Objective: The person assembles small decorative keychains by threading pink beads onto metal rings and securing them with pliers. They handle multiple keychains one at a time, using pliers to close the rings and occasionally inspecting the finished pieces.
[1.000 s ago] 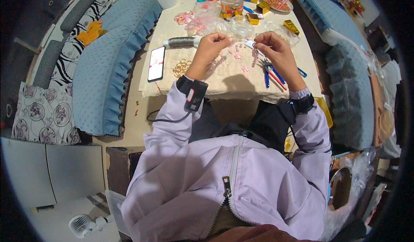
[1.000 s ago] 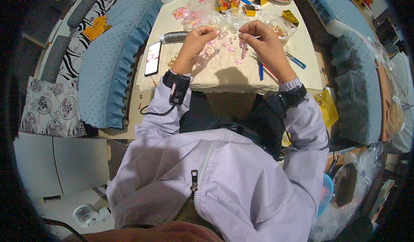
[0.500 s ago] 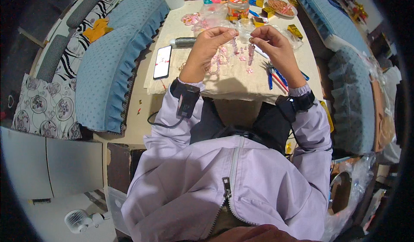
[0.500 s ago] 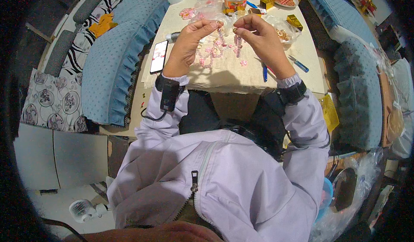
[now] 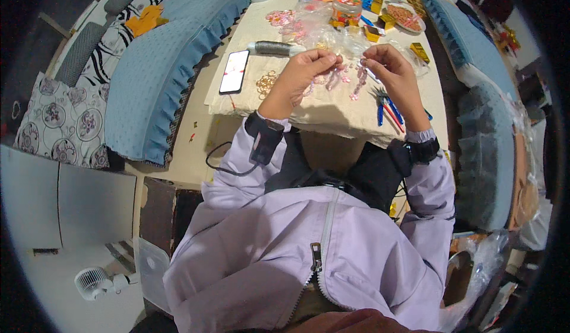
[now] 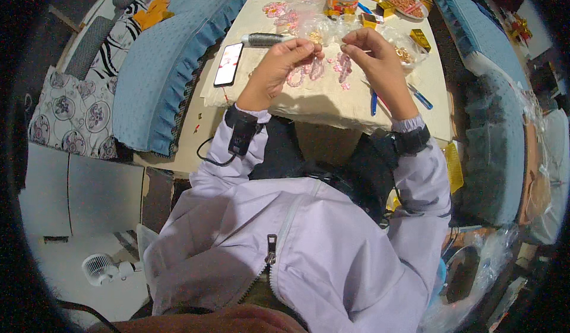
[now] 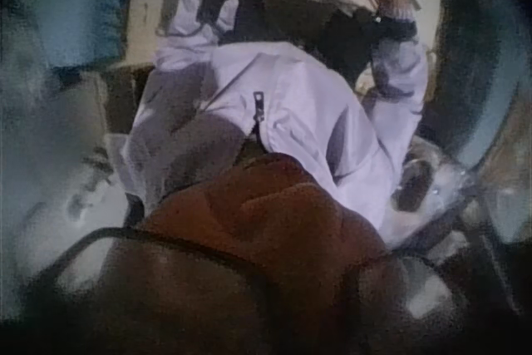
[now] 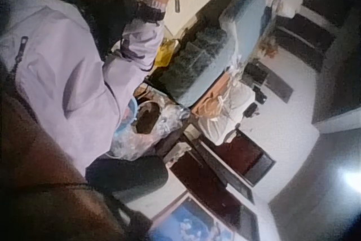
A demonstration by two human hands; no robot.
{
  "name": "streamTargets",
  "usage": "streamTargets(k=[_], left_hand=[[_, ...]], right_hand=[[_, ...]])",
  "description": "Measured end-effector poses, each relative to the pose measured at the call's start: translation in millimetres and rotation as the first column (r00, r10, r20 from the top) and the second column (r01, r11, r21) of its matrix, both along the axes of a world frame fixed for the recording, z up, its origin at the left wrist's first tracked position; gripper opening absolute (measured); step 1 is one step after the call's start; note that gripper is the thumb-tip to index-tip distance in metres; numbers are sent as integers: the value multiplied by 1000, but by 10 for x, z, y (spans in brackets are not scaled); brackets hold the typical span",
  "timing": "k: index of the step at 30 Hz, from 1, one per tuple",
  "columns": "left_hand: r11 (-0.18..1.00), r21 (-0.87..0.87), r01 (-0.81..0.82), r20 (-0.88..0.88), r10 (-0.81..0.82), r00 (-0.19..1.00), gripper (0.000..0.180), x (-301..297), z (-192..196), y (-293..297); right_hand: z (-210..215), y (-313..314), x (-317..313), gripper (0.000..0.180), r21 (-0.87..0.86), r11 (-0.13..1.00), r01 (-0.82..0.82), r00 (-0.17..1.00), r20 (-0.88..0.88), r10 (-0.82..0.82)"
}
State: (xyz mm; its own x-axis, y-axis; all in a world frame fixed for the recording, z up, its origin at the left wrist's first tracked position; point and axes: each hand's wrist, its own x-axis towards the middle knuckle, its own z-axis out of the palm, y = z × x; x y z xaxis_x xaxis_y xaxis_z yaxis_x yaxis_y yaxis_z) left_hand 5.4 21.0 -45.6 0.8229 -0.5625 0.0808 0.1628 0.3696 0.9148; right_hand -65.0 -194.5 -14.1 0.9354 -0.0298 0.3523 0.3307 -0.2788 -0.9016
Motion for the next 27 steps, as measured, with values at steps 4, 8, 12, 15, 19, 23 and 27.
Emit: streamTargets(k=[4, 8, 12, 15, 19, 23, 27], left_hand=[[993, 9, -120, -76, 120, 990, 17, 8, -329, 178], [974, -11, -228, -168, 223, 960, 14, 117, -580, 362], [974, 25, -226, -196, 227, 954, 14, 235, -751, 414], [986, 5, -166, -175, 165, 971, 15, 290, -849, 389], [996, -5, -92, -176, 90, 980, 19, 335, -917, 238], [993, 118, 10, -132, 5, 991, 15, 381, -904, -10], [966, 259, 19, -34, -10, 999, 12, 486, -917, -87]], right_hand=[[-89, -21, 77, 14, 59, 998, -18, 999, -46, 21], [-151, -24, 241, 15, 31, 999, -27, 998, -63, 29], [-212, 28, 456, 14, 4, 1000, -16, 996, -84, 17], [-262, 61, 615, 13, -55, 998, 11, 993, -119, -18], [-360, 105, 819, 13, -20, 1000, 19, 982, -185, -22], [-417, 109, 910, 12, -56, 998, 9, 981, -192, -20], [-403, 94, 925, 14, -19, 1000, 7, 974, -227, -12]])
